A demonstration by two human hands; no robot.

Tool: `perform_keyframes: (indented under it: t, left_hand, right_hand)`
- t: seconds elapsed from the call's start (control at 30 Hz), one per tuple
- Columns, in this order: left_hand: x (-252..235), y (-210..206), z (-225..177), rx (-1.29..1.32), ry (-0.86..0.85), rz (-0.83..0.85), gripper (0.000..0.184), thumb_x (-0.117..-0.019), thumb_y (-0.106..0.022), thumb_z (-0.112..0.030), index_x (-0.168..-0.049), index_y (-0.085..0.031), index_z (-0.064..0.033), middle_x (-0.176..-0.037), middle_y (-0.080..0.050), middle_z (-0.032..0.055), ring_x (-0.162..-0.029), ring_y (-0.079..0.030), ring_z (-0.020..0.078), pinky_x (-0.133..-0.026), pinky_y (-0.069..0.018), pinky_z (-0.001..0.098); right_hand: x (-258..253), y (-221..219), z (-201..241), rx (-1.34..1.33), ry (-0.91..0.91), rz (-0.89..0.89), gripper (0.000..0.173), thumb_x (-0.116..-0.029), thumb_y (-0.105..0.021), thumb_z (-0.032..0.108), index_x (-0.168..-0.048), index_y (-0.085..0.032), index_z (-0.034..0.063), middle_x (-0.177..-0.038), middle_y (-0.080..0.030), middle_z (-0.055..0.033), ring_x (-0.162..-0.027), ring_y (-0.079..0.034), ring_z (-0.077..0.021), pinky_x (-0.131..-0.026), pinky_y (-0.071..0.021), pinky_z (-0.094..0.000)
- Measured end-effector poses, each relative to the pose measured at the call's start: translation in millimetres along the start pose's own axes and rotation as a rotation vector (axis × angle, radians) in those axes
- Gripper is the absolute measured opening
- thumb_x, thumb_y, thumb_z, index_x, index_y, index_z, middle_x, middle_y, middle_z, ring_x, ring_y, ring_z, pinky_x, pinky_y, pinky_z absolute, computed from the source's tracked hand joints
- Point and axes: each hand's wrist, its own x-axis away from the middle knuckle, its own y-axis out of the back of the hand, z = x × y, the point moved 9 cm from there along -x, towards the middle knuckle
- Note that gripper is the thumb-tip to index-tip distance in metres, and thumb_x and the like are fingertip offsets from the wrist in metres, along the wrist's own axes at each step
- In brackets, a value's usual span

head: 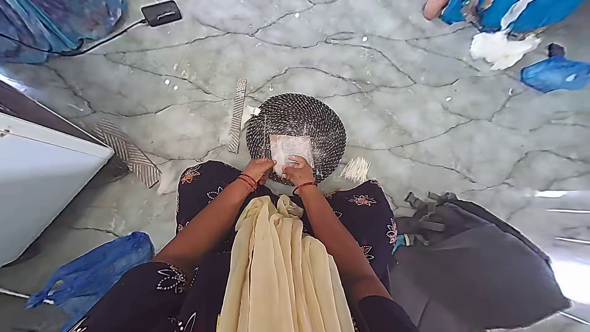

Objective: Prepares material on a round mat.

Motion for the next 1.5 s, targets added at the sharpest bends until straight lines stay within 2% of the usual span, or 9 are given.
perform_keyframes:
  t: [0.2,0.33,0.47,0.97,1.1,1.17,1.23,1.37,1.5]
  left_hand:
    - [-5,2,1,-0.075,-0.057,0.015,0.027,-0.1069,-0.056,-0.010,-0.081,-0.052,-0.0072,-0.056,-0.040,-0.0046,-0.042,-0.034,0.0043,-0.042,-0.0318,0.0198]
    - [-6,-1,1,-0.139,-0.084,0.048,0.021,-0.1065,-0.057,-0.009,-0.086,-0.054,-0.0040,-0.060,-0.041,-0.0037,-0.044,-0.034,0.0038,-0.044,-0.0320,0.0196]
    - [-4,-2,0,-0.151,-0.077,0.069,0.017,-0.1082,-0.054,-0.011,-0.094,-0.056,-0.0022,-0.063,-0.040,-0.0033,-0.047,-0.035,0.0042,-0.046,-0.0329,0.0200]
    - [-7,28,-2,0.564,-0.139,-0.131,0.022,-0.1116,-0.043,-0.015,-0.092,-0.051,-0.0179,-0.054,-0.034,-0.0096,-0.042,-0.031,0.0033,-0.042,-0.0302,0.0190]
    - [-7,35,-1,0.620,-0.151,-0.209,0.024,-0.1116,-0.045,-0.018,-0.088,-0.050,-0.0203,-0.052,-0.031,-0.0102,-0.040,-0.028,0.0040,-0.041,-0.0293,0.0196]
    - [-7,35,0,0.627,-0.146,-0.208,0.023,-0.1115,-0.046,-0.019,-0.089,-0.053,-0.0197,-0.052,-0.031,-0.0102,-0.040,-0.029,0.0038,-0.040,-0.0299,0.0196]
    - [-6,33,-1,0.616,-0.129,-0.185,0.022,-0.1115,-0.046,-0.019,-0.092,-0.056,-0.0178,-0.052,-0.032,-0.0101,-0.039,-0.030,0.0038,-0.040,-0.0310,0.0194]
    - [-5,28,0,0.541,-0.096,-0.145,0.022,-0.1110,-0.048,-0.020,-0.091,-0.057,-0.0170,-0.051,-0.033,-0.0100,-0.039,-0.030,0.0032,-0.040,-0.0304,0.0189]
    - [-2,19,1,0.352,-0.072,-0.112,0.013,-0.1091,-0.052,-0.018,-0.110,-0.062,-0.0092,-0.059,-0.037,-0.0085,-0.045,-0.035,0.0041,-0.045,-0.0334,0.0204]
  right_hand:
    - [3,-5,0,-0.052,-0.011,0.046,0.037,-0.0982,-0.064,0.001,-0.133,-0.055,-0.0039,-0.099,-0.066,-0.0129,-0.071,-0.061,-0.0116,-0.068,-0.0540,-0.0276]
    - [4,-12,-2,-0.032,-0.019,0.107,0.036,-0.0982,-0.069,0.007,-0.130,-0.059,-0.0051,-0.108,-0.068,-0.0140,-0.077,-0.062,-0.0102,-0.072,-0.0546,-0.0275]
    - [4,-7,-9,-0.221,-0.109,0.010,0.016,-0.0992,-0.063,-0.001,-0.115,-0.063,-0.0039,-0.088,-0.064,-0.0064,-0.066,-0.059,-0.0081,-0.063,-0.0532,-0.0240]
    - [-5,22,6,-0.710,-0.060,-0.064,0.014,-0.1037,-0.046,-0.004,-0.106,-0.055,0.0068,-0.080,-0.059,0.0000,-0.062,-0.059,-0.0081,-0.061,-0.0549,-0.0236]
    - [-12,32,6,0.098,0.044,-0.101,0.020,-0.1022,-0.058,0.001,-0.120,-0.064,-0.0067,-0.098,-0.067,-0.0135,-0.080,-0.065,-0.0155,-0.078,-0.0566,-0.0290]
    - [-9,13,5,0.820,0.047,0.095,0.031,-0.1034,-0.056,0.010,-0.129,-0.066,-0.0043,-0.126,-0.068,-0.0261,-0.120,-0.065,-0.0381,-0.106,-0.0480,-0.0552]
    - [-13,-4,-13,1.124,0.024,0.230,0.039,-0.1031,-0.060,0.020,-0.135,-0.063,-0.0008,-0.134,-0.062,-0.0297,-0.129,-0.058,-0.0468,-0.107,-0.0438,-0.0650]
    - [-9,-2,7,0.718,0.118,0.107,0.045,-0.1017,-0.067,0.028,-0.134,-0.063,-0.0032,-0.132,-0.065,-0.0267,-0.125,-0.062,-0.0399,-0.108,-0.0450,-0.0572]
    - [-2,-5,24,0.221,0.215,0.070,0.041,-0.0955,-0.074,0.016,-0.129,-0.063,-0.0056,-0.125,-0.069,-0.0227,-0.113,-0.067,-0.0286,-0.101,-0.0510,-0.0454]
